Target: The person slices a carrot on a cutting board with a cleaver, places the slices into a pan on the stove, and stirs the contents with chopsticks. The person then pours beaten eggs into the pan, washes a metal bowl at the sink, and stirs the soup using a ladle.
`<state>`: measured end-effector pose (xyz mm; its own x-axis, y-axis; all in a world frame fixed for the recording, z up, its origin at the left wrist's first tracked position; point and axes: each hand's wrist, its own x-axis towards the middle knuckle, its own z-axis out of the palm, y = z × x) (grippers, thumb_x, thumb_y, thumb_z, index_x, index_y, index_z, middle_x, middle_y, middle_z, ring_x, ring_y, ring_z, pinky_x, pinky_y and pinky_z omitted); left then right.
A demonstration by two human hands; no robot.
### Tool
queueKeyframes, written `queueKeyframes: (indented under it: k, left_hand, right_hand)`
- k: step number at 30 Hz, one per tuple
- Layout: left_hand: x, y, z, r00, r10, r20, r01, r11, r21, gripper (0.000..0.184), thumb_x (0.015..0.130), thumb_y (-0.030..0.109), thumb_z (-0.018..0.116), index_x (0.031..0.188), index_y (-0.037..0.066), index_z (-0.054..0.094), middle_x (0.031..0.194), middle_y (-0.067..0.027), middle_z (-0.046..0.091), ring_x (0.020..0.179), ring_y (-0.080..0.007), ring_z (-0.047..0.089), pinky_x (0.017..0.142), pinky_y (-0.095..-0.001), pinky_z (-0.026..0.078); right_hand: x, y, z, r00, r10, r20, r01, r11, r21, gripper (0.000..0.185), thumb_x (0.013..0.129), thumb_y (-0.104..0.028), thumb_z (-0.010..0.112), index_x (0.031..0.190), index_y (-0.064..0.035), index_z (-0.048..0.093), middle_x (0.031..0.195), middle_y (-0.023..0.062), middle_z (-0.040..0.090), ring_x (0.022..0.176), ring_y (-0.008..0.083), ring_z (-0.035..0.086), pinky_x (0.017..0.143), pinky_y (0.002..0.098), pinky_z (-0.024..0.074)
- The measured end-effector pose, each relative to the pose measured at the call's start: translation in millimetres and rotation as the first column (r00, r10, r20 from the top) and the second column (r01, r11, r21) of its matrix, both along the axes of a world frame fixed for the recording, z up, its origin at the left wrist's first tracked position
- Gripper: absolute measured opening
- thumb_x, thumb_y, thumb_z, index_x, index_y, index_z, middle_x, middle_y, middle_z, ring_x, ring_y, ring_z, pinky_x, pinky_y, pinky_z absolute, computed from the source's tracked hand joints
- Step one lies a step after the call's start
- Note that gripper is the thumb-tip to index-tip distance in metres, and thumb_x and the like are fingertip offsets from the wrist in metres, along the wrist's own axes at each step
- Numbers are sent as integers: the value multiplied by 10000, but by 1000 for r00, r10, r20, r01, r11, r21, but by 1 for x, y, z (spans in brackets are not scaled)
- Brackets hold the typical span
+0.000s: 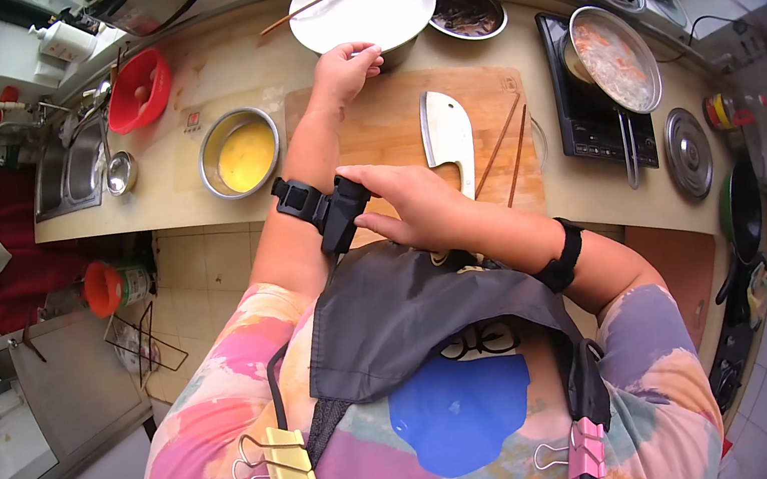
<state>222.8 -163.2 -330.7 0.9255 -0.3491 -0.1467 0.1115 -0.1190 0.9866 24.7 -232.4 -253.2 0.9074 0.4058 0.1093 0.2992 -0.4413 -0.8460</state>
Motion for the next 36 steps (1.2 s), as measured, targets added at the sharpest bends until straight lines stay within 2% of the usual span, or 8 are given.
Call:
queueKeyframes:
  k: [2, 4, 8, 11, 13, 18, 27, 36]
  left_hand:
    - [-4, -5, 5, 991, -126, -43, 123, 990, -64, 251, 831, 178, 635, 990, -16, 632, 850, -82, 656, 747, -128, 621, 701, -244, 504]
    - [-5, -5, 6, 991, -113, -68, 109, 993, -54, 249, 834, 178, 631, 991, -15, 632, 856, -84, 656, 749, -129, 620, 704, -244, 504]
    - [4, -7, 4, 994, -54, -100, 53, 999, -13, 239, 836, 169, 627, 992, -13, 633, 862, -88, 656, 750, -130, 616, 706, -243, 502]
    - [10, -9, 9, 991, -92, -100, 92, 996, -1, 239, 831, 167, 631, 989, -12, 634, 852, -80, 657, 741, -124, 612, 703, -242, 501]
    - [14, -12, 15, 992, -88, -92, 88, 996, -2, 241, 824, 171, 636, 983, -9, 638, 839, -73, 657, 735, -118, 608, 700, -241, 500]
    - [24, -9, 3, 994, -99, -38, 99, 995, 7, 230, 815, 175, 639, 960, -3, 646, 829, -75, 657, 725, -117, 606, 687, -243, 501]
    - [30, 17, -23, 997, 7, -74, -6, 1000, 18, 175, 812, 132, 616, 921, -2, 641, 808, -68, 655, 701, -113, 598, 661, -231, 495]
    - [30, 19, -21, 999, -33, -37, 36, 994, 104, 184, 808, 152, 628, 919, 7, 645, 813, -53, 661, 710, -107, 598, 678, -229, 489]
  right_hand:
    - [-1, -2, 2, 1000, 13, -6, -14, 1000, -27, 542, 806, -72, 638, 1301, -24, 423, 1158, 163, 572, 1026, 276, 591, 896, 351, 465]
    - [-3, -2, -2, 1000, -5, 8, 4, 998, 62, 567, 799, -68, 644, 1314, -26, 409, 1245, 161, 522, 1138, 263, 523, 953, 360, 418]
    - [5, -3, -7, 985, -56, 165, 41, 995, 90, 549, 781, -57, 662, 1286, -32, 449, 1234, 143, 510, 1161, 265, 487, 975, 343, 387]
    - [13, -7, 2, 979, -115, 170, 112, 993, 30, 516, 760, -54, 688, 1240, -32, 500, 1139, 115, 526, 1091, 254, 506, 943, 321, 398]
    - [20, -9, 15, 999, -51, -8, 51, 996, 71, 485, 749, -60, 708, 1200, -27, 534, 1071, 97, 519, 1016, 237, 517, 910, 314, 408]
    - [25, 0, 20, 993, -105, 55, 106, 994, -6, 424, 723, -110, 734, 1103, -23, 565, 928, 120, 570, 891, 268, 571, 794, 341, 465]
    - [20, 19, 12, 989, -145, 8, 145, 989, -7, 409, 728, -122, 727, 1094, -24, 574, 912, 115, 570, 850, 257, 581, 761, 330, 474]
    - [12, 27, 10, 993, -120, -11, 120, 991, 66, 366, 737, -80, 691, 1080, -23, 576, 909, 118, 558, 870, 270, 571, 781, 337, 462]
